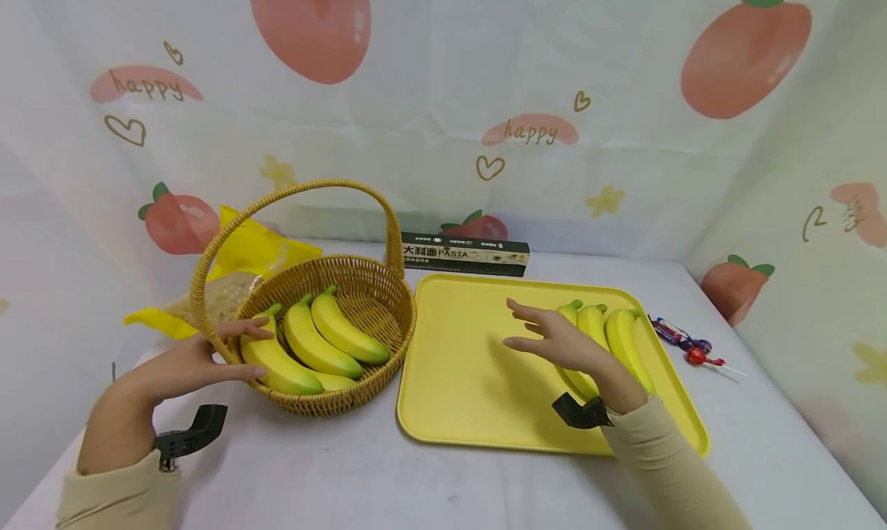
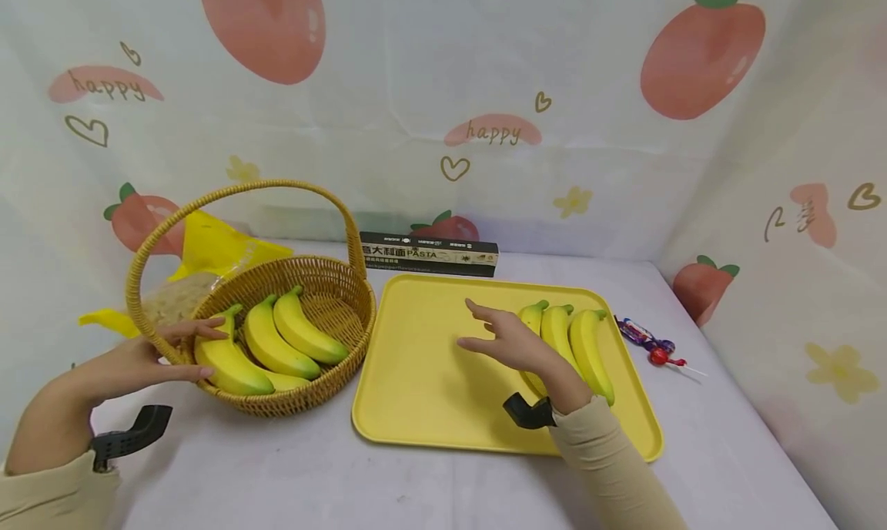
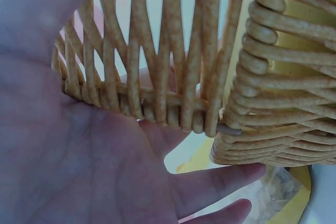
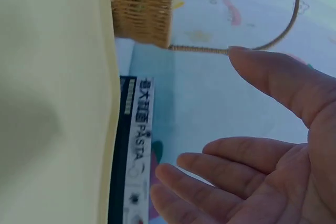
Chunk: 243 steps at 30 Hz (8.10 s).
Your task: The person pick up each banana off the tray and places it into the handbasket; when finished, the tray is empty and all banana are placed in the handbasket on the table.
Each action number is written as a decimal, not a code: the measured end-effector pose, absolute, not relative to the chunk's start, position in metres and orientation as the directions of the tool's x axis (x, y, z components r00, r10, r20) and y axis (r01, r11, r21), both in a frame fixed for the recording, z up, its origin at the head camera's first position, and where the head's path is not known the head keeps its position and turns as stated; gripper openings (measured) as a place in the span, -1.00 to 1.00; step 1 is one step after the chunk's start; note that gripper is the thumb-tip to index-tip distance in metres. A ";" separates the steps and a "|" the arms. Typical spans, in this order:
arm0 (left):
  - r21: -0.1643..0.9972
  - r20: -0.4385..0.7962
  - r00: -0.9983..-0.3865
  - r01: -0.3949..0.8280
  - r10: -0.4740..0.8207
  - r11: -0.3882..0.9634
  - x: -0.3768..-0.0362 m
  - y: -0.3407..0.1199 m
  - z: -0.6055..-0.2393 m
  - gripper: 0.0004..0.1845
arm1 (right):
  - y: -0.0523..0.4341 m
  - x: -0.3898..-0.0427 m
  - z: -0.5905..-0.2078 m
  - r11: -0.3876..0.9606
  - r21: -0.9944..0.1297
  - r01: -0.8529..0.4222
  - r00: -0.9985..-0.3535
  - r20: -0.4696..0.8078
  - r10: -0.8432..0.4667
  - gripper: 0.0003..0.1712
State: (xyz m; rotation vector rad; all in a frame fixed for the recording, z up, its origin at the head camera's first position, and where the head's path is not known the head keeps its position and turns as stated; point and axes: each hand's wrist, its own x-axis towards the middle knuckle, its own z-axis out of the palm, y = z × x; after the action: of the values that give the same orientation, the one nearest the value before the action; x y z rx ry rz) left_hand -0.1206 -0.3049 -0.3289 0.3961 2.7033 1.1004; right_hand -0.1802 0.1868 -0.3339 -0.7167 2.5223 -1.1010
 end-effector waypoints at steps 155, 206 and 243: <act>0.668 -0.080 -0.947 0.181 0.312 0.721 -0.120 -0.305 -0.327 -0.52 | -0.058 -0.222 -0.299 0.502 -0.379 -0.778 -0.358 -0.389 -0.849 -0.18; 0.671 -0.068 -0.943 0.198 0.325 0.715 -0.121 -0.304 -0.326 -0.51 | -0.010 -0.207 -0.291 0.442 -0.651 -0.617 -0.376 -0.249 -0.892 -0.10; 0.708 -0.072 -0.943 0.182 0.326 0.682 -0.120 -0.305 -0.328 -0.51 | 0.152 -0.161 -0.342 0.452 -0.774 -0.443 -0.740 0.032 -0.671 -0.32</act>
State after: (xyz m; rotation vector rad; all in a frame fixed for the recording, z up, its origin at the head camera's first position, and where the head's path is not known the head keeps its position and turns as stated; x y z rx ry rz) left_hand -0.1201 -0.3048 -0.3285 0.4127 2.7022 1.1060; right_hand -0.1614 0.1517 -0.3424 -0.9574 2.4270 -1.1691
